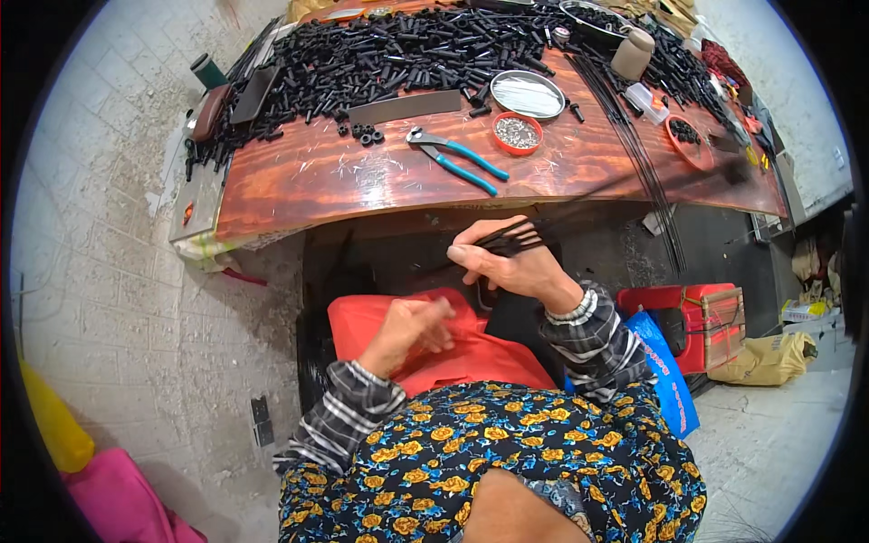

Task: Assembling black flexible components into a plastic base at a manufacturing workbench.

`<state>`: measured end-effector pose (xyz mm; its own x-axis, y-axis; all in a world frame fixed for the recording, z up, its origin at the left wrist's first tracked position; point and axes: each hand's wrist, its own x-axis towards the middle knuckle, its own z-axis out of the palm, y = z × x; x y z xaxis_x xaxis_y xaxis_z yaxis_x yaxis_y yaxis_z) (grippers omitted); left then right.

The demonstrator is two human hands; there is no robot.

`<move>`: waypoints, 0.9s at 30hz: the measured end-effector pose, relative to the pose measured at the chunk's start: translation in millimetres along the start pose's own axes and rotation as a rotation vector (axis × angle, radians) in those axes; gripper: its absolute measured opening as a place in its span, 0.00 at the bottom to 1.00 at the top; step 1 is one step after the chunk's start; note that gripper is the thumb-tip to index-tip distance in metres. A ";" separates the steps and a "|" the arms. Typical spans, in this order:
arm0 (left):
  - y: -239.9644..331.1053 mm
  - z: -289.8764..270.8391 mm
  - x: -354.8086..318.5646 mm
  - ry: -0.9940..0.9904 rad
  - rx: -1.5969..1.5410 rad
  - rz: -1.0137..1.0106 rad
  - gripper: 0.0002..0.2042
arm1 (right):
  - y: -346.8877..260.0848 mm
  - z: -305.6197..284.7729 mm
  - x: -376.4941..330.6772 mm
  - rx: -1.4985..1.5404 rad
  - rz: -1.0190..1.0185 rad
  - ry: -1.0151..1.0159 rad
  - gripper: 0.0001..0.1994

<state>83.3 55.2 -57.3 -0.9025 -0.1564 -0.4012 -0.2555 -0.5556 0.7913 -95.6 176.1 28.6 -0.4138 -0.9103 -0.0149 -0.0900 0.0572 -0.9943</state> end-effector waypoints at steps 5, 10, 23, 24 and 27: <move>50.7 9.9 7.5 0.320 0.366 0.527 0.18 | 32.8 8.1 21.8 -0.127 0.194 -0.241 0.13; 117.6 63.6 16.0 0.256 0.149 0.858 0.21 | 19.9 25.3 28.8 -0.237 0.199 -0.366 0.10; 146.2 71.7 6.2 0.184 0.065 0.850 0.17 | 35.7 38.5 32.3 -0.353 0.331 -0.608 0.13; 147.1 71.0 7.8 0.199 0.051 0.857 0.16 | 39.4 39.4 33.1 -0.351 0.329 -0.604 0.13; 151.5 67.2 11.4 0.241 0.121 0.824 0.11 | 42.9 38.4 36.4 -0.361 0.453 -0.504 0.15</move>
<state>11.1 24.1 89.0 -0.7213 -0.6475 0.2459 0.4007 -0.1005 0.9107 -79.7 129.6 -18.6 -0.0257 -0.8383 -0.5447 -0.3358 0.5204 -0.7851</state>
